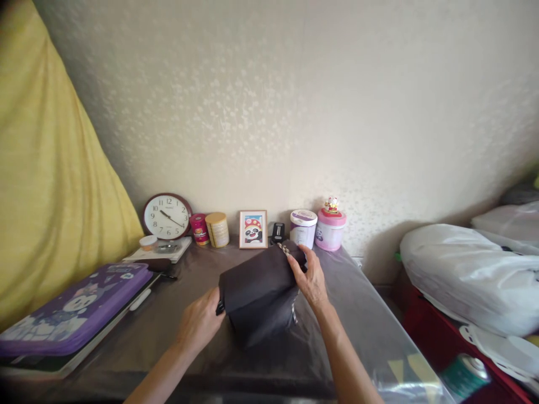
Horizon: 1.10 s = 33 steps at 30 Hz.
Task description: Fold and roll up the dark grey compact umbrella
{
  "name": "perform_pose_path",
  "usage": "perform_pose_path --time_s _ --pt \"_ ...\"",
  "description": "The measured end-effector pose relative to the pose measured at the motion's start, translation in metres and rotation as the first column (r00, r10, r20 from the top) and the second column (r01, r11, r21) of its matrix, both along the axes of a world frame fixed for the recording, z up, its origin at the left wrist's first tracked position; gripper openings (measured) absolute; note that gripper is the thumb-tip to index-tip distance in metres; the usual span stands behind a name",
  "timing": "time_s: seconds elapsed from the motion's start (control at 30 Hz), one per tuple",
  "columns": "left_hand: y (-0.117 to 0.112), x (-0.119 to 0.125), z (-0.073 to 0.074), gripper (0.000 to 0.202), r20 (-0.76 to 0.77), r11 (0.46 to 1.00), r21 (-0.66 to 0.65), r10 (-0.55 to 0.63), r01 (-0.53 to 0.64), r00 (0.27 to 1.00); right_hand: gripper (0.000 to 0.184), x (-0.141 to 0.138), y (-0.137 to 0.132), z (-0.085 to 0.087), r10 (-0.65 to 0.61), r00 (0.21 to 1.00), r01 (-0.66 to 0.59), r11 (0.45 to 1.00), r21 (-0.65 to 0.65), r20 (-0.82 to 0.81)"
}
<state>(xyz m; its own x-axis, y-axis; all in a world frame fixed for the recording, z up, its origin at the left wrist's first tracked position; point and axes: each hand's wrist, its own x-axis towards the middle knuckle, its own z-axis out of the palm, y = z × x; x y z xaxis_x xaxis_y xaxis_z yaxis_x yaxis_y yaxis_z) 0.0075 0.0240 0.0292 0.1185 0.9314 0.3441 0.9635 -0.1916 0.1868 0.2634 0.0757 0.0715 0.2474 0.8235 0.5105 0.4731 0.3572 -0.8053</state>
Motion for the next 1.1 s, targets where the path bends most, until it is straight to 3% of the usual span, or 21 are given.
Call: perform_pose_path --time_s 0.1,0.23,0.4,0.57,0.7,0.83,0.93,1.1 --pt "-0.002 0.000 -0.002 0.019 -0.023 0.998 0.001 -0.063 0.063 0.998 0.047 0.009 0.001 -0.003 0.044 0.999 -0.046 0.984 -0.170 -0.018" --pt "-0.003 -0.002 -0.005 0.022 -0.048 0.994 -0.025 -0.111 0.110 0.993 0.036 0.021 0.003 -0.008 0.111 0.994 -0.104 0.964 -0.244 0.015" --pt "-0.002 -0.006 -0.010 0.019 -0.008 0.991 -0.090 -0.097 0.096 0.995 0.027 0.025 0.003 -0.009 0.200 0.980 -0.199 0.965 -0.171 -0.016" --pt "0.002 -0.006 -0.010 0.015 0.130 0.977 -0.209 -0.008 0.036 0.991 0.019 0.024 0.002 -0.009 0.361 0.925 -0.373 0.921 -0.110 -0.117" --pt "0.005 -0.008 -0.006 0.021 0.275 0.949 -0.309 0.027 0.062 0.961 0.020 0.025 0.002 -0.009 0.436 0.887 -0.451 0.889 -0.079 -0.154" --pt "0.006 -0.009 -0.003 0.025 0.323 0.948 -0.314 0.054 0.053 0.945 0.017 0.023 0.002 -0.008 0.477 0.859 -0.498 0.863 -0.085 -0.188" --pt "0.005 -0.009 -0.005 0.028 0.301 0.955 -0.295 0.068 0.025 0.951 0.024 0.019 0.000 -0.006 0.486 0.863 -0.501 0.859 -0.104 -0.139" --pt "0.002 -0.007 -0.005 0.031 0.302 0.955 -0.292 0.040 0.052 0.952 0.040 0.009 -0.001 -0.007 0.339 0.941 -0.337 0.938 -0.076 0.008"
